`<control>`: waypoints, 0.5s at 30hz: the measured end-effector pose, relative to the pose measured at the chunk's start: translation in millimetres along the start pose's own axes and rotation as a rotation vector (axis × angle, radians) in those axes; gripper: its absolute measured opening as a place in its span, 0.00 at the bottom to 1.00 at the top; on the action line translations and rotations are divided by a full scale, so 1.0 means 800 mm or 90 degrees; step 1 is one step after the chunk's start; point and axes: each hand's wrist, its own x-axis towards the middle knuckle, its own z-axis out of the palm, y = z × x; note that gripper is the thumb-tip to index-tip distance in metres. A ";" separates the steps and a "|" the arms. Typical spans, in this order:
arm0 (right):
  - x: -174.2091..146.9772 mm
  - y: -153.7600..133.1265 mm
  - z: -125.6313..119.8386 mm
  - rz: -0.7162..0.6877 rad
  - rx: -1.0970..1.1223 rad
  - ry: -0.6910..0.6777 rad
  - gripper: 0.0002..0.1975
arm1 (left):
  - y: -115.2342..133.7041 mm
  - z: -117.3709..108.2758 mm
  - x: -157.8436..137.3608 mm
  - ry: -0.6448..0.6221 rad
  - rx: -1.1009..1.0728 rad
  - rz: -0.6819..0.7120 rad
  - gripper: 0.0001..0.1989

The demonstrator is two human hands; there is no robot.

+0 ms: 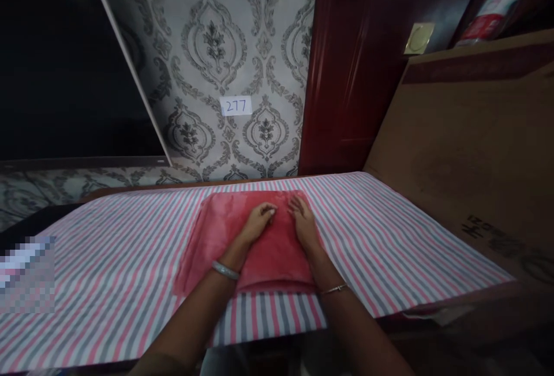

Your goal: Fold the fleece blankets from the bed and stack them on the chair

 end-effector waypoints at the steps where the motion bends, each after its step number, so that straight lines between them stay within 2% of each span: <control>1: -0.002 0.006 -0.003 -0.011 0.002 -0.006 0.32 | -0.007 0.000 -0.002 0.006 0.005 -0.002 0.10; 4: -0.004 0.012 -0.009 -0.027 -0.003 -0.027 0.29 | -0.013 0.001 -0.002 0.015 0.020 0.007 0.07; 12: -0.003 0.006 -0.006 -0.020 0.020 -0.021 0.26 | 0.004 0.014 -0.002 0.018 0.173 0.055 0.06; 15: -0.003 0.007 -0.005 -0.031 -0.009 -0.020 0.26 | 0.009 0.020 -0.001 0.052 0.181 0.044 0.08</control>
